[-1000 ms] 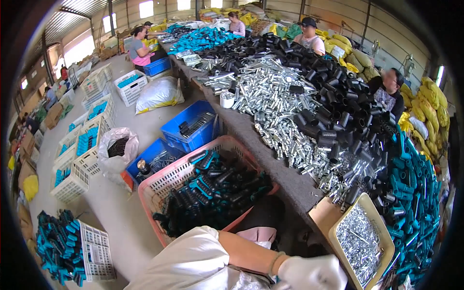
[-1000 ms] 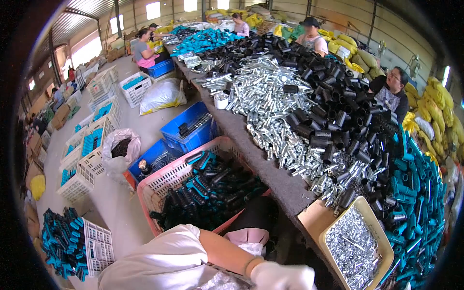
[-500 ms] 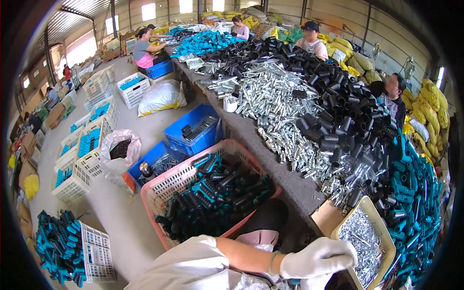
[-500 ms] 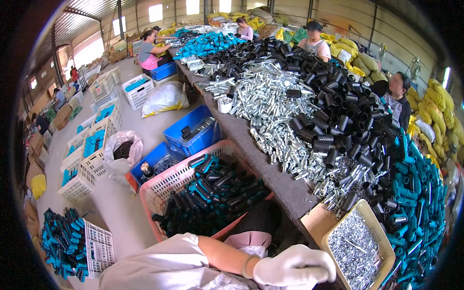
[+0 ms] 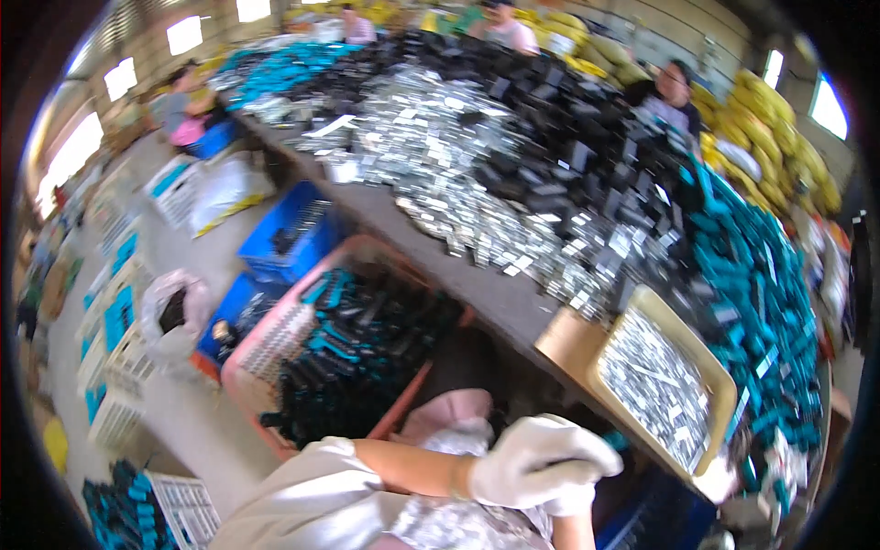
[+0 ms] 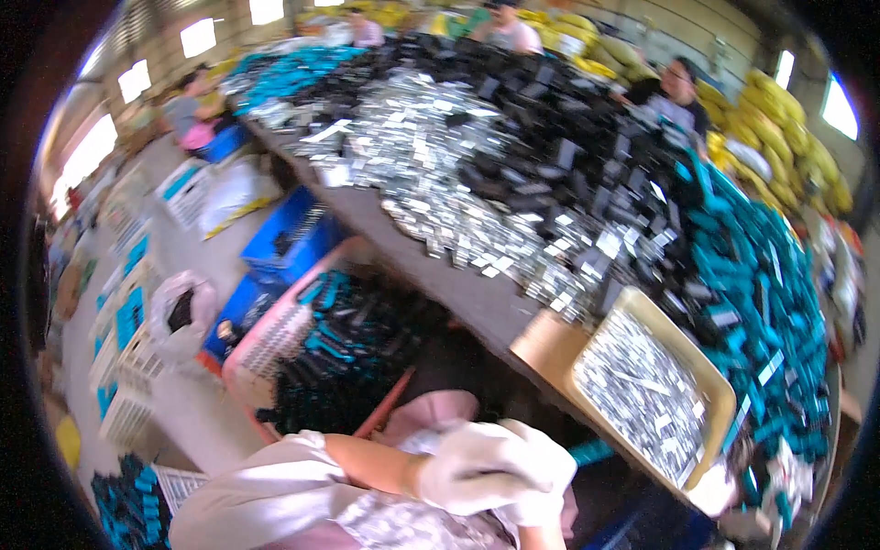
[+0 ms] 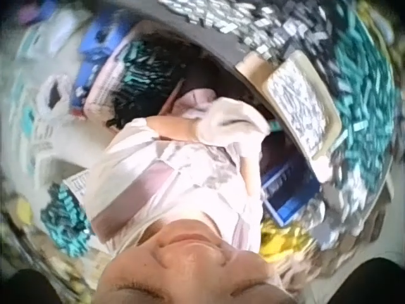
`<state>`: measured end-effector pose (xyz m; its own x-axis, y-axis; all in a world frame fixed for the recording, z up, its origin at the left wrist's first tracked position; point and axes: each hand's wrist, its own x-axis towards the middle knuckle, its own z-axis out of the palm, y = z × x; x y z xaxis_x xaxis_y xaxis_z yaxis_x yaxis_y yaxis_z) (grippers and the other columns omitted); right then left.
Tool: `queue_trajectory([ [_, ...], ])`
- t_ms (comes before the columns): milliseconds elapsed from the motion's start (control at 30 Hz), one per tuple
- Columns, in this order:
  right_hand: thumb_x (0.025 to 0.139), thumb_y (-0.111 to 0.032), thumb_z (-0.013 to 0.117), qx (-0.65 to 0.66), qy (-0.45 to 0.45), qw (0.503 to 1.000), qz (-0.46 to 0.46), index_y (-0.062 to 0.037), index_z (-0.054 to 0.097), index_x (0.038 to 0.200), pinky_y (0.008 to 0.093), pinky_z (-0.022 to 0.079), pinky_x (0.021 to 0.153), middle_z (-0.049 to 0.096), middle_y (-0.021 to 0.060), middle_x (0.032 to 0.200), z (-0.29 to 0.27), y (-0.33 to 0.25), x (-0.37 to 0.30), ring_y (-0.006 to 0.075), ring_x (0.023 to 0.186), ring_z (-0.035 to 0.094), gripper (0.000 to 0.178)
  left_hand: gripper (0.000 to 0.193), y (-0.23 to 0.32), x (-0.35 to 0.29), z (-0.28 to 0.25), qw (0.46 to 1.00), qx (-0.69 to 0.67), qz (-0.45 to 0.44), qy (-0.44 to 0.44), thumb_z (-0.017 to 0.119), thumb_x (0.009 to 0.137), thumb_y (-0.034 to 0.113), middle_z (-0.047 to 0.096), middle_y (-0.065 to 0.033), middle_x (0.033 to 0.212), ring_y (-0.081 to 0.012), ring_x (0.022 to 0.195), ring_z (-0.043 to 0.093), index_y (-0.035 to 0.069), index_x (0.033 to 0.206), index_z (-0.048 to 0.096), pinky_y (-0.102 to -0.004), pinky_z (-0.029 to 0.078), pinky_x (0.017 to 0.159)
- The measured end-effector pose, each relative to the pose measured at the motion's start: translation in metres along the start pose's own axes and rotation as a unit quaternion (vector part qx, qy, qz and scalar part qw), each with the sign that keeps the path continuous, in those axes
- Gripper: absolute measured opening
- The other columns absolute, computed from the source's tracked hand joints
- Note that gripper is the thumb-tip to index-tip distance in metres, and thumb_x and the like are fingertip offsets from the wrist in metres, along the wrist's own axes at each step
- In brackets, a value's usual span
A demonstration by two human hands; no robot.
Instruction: Assembling metal pins and shafts into plastic grips at a manufacturing workbench.
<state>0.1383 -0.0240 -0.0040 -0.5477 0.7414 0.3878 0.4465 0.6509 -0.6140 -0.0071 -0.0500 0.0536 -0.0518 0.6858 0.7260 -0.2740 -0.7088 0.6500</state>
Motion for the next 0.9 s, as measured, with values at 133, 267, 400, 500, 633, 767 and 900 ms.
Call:
queue_trajectory([
  [133,0.078,-0.029,0.071,0.12,-0.184,0.975,0.017,-0.0064,0.069,0.101,0.039,0.053,0.072,0.069,0.0138,0.091,-0.002,-0.001,0.003,0.0343,0.078,0.066,0.032,0.037,0.003,0.009,-0.035,0.887,-0.329,-0.27,-0.18,0.061,0.098,0.027,0.066,-0.0123,0.067,-0.0144,0.054,0.061,-0.008,0.091,0.071,-0.0279,0.048,0.051],
  [267,0.084,-0.017,0.068,0.235,-0.118,0.96,-0.091,-0.0046,0.068,0.1,0.0375,0.053,0.069,0.066,0.0101,0.081,-0.018,-0.028,0.043,0.0313,0.074,0.066,0.02,0.057,-0.025,0.025,-0.034,0.889,-0.317,-0.187,-0.273,0.059,0.099,0.044,0.058,-0.0044,0.059,-0.0102,0.053,0.057,-0.011,0.092,0.069,-0.0231,0.044,0.05],
  [400,0.075,-0.014,0.071,-0.009,0.061,0.996,0.064,-0.0108,0.067,0.098,0.0418,0.054,0.067,0.067,0.0134,0.08,0.006,-0.008,0.025,0.0352,0.075,0.067,0.024,0.054,-0.01,0.008,-0.004,0.986,-0.004,-0.158,0.05,0.045,0.106,0.043,0.05,-0.0025,0.064,-0.0098,0.051,0.043,-0.01,0.106,0.057,-0.0256,0.034,0.047],
  [500,0.077,-0.018,0.071,0.093,-0.045,0.993,0.061,-0.0099,0.069,0.097,0.0398,0.054,0.068,0.069,0.0155,0.083,0.0,-0.014,0.013,0.0364,0.077,0.067,0.022,0.062,0.003,0.012,-0.008,0.978,-0.096,-0.184,-0.026,0.053,0.102,0.046,0.047,-0.0047,0.049,-0.0109,0.039,0.039,-0.007,0.072,0.061,-0.0282,0.032,0.04],
  [633,0.09,-0.018,0.072,0.619,-0.449,0.639,0.084,-0.0035,0.068,0.105,0.0289,0.052,0.084,0.07,0.0082,0.096,-0.001,0.021,0.016,0.0149,0.092,0.065,0.021,0.057,-0.009,0.041,-0.016,0.864,-0.362,-0.236,-0.258,0.064,0.094,0.042,0.06,-0.0114,0.052,-0.0225,0.04,0.056,-0.009,0.068,0.068,-0.0318,0.044,0.041],
  [767,0.079,-0.01,0.069,0.237,-0.046,0.964,0.106,-0.0106,0.074,0.1,0.0346,0.055,0.074,0.072,0.0135,0.084,-0.013,-0.02,0.022,0.0261,0.078,0.071,0.023,0.055,0.004,0.036,-0.001,0.978,-0.057,-0.197,-0.029,0.062,0.098,0.045,0.056,-0.0049,0.061,-0.0094,0.05,0.051,-0.009,0.091,0.065,-0.026,0.042,0.046],
  [900,0.079,-0.012,0.071,0.109,-0.084,0.988,0.065,-0.0073,0.071,0.094,0.0363,0.054,0.072,0.071,0.0156,0.085,-0.014,-0.012,0.014,0.0311,0.078,0.07,0.015,0.055,0.006,0.019,-0.003,0.974,-0.078,-0.205,-0.047,0.064,0.097,0.042,0.063,-0.0114,0.06,-0.013,0.045,0.05,-0.005,0.068,0.064,-0.0275,0.04,0.044],
])
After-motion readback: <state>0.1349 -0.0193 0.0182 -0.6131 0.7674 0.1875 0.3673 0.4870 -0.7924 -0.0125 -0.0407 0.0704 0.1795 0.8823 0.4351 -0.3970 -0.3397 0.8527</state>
